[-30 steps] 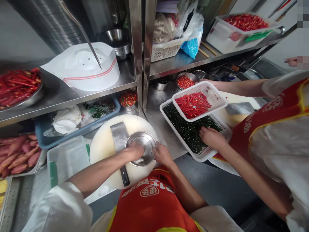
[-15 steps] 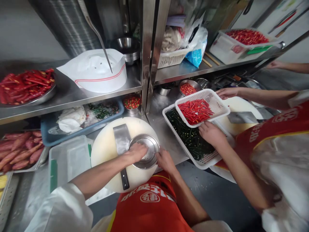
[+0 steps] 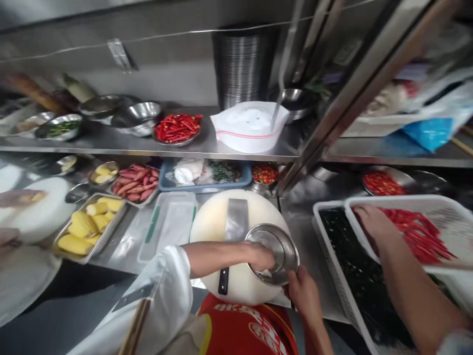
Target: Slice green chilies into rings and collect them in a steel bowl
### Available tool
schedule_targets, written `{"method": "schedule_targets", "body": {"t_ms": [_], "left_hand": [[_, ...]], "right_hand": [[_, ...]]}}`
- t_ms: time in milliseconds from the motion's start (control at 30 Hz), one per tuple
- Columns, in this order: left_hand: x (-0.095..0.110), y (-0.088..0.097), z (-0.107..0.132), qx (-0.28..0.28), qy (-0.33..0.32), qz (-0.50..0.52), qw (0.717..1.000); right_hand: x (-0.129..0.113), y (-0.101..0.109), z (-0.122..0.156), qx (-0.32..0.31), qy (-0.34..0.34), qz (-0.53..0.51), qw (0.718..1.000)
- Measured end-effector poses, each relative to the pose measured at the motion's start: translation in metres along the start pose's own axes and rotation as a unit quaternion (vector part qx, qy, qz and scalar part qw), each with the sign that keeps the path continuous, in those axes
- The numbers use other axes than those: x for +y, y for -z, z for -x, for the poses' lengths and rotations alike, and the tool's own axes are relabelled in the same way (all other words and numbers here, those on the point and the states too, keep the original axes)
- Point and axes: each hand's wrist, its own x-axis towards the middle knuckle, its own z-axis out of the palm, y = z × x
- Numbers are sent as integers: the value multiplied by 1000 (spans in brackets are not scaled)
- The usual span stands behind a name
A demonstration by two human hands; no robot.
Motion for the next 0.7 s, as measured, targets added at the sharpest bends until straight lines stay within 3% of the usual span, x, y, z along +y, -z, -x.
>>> {"method": "schedule_targets", "body": {"t_ms": [100, 133, 233, 300, 367, 433, 500, 533, 600, 700], "left_hand": [[-11, 22, 17, -50, -107, 16, 993], [-18, 30, 27, -25, -121, 38, 992], [-53, 51, 69, 121, -102, 173, 972], [-92, 62, 100, 236, -9, 269, 934], [-137, 69, 128, 373, 131, 337, 855], [-179, 69, 148, 492, 267, 380, 736], [-209, 60, 159, 553, 391, 365, 639], [-217, 52, 161, 564, 431, 343, 615], [-217, 34, 159, 568, 449, 290, 626], [-184, 5, 149, 523, 362, 296, 713]], "right_hand": [[-6, 0, -1, -11, -8, 10, 1000], [-7, 0, -1, -10, -9, 14, 1000], [-10, 3, 1, -4, -16, 15, 1000], [-9, 7, 3, 3, -20, 13, 1000], [-6, 10, 6, 14, -18, 12, 1000], [-4, 12, 10, 28, -12, 9, 999], [-2, 12, 14, 43, -10, 5, 999], [-1, 11, 16, 50, -11, 1, 999], [1, 8, 18, 63, -12, -14, 998], [1, 2, 19, 91, -4, -25, 995]]}}
